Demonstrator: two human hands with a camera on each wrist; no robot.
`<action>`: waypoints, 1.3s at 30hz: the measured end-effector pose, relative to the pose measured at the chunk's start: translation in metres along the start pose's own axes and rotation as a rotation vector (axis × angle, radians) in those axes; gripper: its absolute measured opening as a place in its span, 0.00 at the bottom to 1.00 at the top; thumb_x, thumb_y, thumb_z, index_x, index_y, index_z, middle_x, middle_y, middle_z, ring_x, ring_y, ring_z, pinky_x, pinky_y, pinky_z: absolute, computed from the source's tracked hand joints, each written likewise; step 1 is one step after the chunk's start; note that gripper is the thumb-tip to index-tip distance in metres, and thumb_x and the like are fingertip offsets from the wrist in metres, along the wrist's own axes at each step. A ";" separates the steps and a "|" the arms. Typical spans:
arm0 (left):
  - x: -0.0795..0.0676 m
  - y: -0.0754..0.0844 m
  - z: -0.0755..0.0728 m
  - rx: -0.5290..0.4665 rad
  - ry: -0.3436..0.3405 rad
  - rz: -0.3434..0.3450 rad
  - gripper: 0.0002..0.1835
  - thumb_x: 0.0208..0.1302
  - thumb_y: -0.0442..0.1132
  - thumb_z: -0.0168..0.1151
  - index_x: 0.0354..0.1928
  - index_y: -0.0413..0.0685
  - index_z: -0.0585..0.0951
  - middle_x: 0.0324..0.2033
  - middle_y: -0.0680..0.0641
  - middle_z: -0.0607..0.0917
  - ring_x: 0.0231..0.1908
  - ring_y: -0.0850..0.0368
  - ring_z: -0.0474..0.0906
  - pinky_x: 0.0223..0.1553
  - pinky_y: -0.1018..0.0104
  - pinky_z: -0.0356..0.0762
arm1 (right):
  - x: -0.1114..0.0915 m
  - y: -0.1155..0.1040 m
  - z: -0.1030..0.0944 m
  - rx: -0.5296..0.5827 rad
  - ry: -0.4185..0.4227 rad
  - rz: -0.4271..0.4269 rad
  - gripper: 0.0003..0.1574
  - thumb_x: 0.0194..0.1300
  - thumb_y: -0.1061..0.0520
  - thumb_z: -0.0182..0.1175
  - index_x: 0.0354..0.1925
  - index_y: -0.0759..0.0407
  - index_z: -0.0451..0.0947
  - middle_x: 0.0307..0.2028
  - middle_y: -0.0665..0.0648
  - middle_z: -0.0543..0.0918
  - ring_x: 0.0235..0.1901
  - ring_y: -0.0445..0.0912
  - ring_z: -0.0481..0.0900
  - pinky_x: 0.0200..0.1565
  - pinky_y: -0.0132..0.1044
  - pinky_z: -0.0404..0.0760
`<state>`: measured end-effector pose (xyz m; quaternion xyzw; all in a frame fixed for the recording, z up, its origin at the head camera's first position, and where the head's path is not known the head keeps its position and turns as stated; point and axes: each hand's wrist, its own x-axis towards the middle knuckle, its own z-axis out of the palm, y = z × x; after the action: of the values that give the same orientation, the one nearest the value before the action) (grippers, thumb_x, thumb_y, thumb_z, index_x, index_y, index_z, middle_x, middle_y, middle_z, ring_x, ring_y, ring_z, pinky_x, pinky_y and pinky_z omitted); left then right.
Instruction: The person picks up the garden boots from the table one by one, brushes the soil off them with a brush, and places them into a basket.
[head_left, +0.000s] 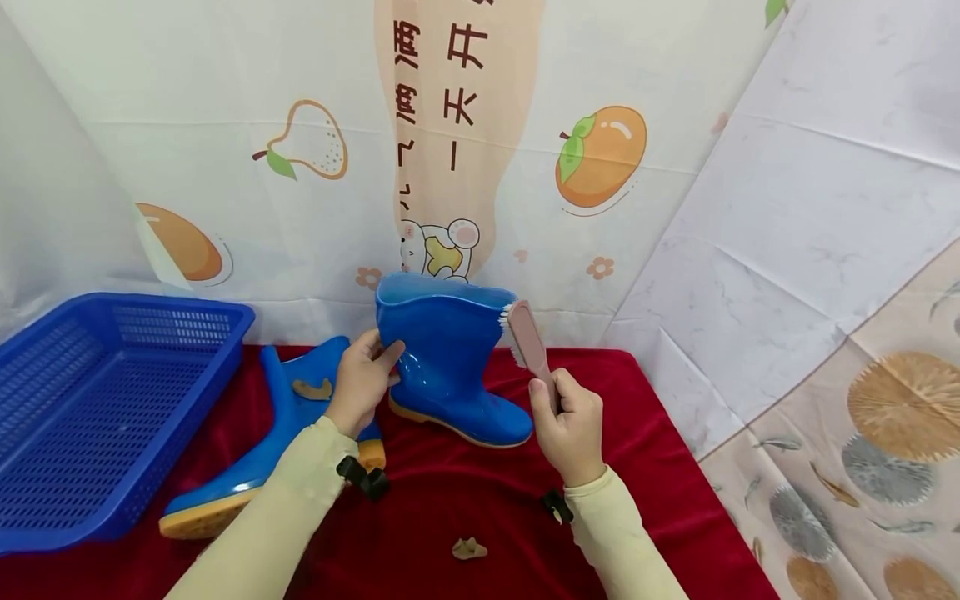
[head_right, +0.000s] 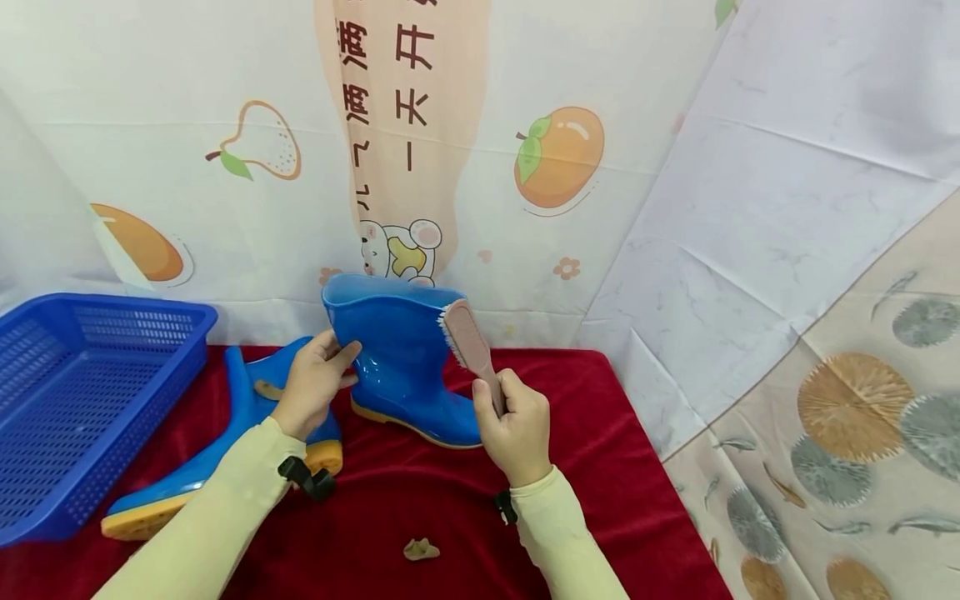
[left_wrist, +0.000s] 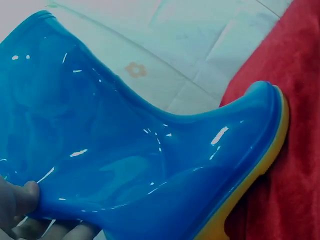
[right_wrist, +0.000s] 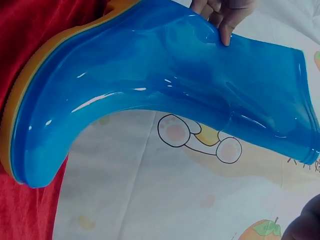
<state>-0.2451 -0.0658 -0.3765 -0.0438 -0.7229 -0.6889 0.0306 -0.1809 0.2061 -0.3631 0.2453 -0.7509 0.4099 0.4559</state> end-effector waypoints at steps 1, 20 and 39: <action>0.002 0.000 -0.001 -0.009 -0.010 -0.008 0.20 0.71 0.44 0.51 0.62 0.50 0.71 0.52 0.43 0.77 0.52 0.48 0.75 0.47 0.53 0.79 | 0.000 0.000 0.000 -0.001 0.001 0.001 0.20 0.63 0.58 0.57 0.17 0.53 0.63 0.12 0.43 0.61 0.12 0.33 0.55 0.12 0.24 0.51; 0.007 -0.008 0.001 -0.049 0.092 -0.105 0.23 0.71 0.46 0.52 0.63 0.45 0.69 0.55 0.42 0.72 0.56 0.47 0.72 0.49 0.52 0.78 | -0.002 0.007 0.000 -0.030 -0.016 0.067 0.21 0.63 0.58 0.59 0.17 0.52 0.64 0.12 0.42 0.60 0.12 0.34 0.55 0.11 0.25 0.51; 0.023 0.021 -0.011 -0.199 0.058 -0.090 0.23 0.74 0.45 0.46 0.65 0.42 0.68 0.48 0.48 0.76 0.45 0.58 0.78 0.48 0.55 0.79 | -0.002 0.017 -0.001 -0.063 0.056 0.152 0.21 0.65 0.59 0.58 0.16 0.53 0.64 0.12 0.43 0.59 0.11 0.36 0.55 0.11 0.27 0.50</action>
<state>-0.2655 -0.0755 -0.3524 0.0060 -0.6509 -0.7589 0.0158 -0.1917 0.2162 -0.3712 0.1615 -0.7668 0.4261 0.4520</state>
